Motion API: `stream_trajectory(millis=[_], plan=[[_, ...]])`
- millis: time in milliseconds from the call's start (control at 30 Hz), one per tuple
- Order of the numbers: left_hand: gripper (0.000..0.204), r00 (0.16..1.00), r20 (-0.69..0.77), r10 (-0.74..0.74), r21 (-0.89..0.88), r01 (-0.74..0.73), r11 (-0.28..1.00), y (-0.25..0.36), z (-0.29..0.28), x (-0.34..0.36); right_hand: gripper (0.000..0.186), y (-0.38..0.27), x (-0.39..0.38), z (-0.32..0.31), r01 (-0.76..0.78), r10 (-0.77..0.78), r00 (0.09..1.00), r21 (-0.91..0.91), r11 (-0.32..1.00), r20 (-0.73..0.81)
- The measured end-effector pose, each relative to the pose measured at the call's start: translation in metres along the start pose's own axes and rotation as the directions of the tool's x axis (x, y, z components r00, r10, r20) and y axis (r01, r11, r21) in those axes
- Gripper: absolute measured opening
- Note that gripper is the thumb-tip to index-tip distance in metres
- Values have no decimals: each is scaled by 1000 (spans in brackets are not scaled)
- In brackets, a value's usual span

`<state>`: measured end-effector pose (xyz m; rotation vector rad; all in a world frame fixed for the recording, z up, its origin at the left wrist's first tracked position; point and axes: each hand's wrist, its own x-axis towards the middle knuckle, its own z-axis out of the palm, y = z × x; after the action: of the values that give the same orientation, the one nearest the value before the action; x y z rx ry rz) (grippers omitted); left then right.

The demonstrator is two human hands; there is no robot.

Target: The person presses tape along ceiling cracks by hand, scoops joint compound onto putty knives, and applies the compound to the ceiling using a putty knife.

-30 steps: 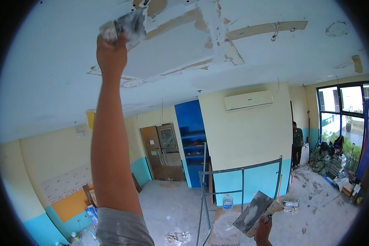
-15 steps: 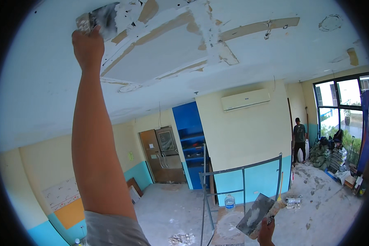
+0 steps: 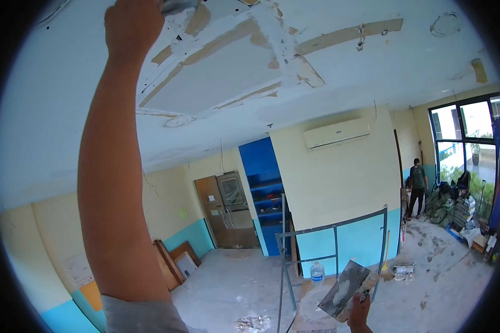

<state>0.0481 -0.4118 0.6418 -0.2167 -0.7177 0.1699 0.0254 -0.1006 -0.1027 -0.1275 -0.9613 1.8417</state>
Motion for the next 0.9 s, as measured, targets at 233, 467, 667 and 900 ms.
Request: stream_trajectory(millis=[233,467,667,900], plan=[[30,988,-96,-119,-196,98,976,0,-34,22,36,5,1,-1,-32,31,999,-33,999,-15],[60,390,598,-700,-767,531,-359,30,21,-70,36,-4,-5,-7,-22,22,999,32,999,26],[57,230,843,-486,-519,117,-846,88,66,-63,47,-46,-23,-13,-8,-5,999,-231,973,-53],[58,131,955,-267,-282,114,-953,128,104,-59,45,-84,-40,-52,-25,-12,992,-290,957,-122]])
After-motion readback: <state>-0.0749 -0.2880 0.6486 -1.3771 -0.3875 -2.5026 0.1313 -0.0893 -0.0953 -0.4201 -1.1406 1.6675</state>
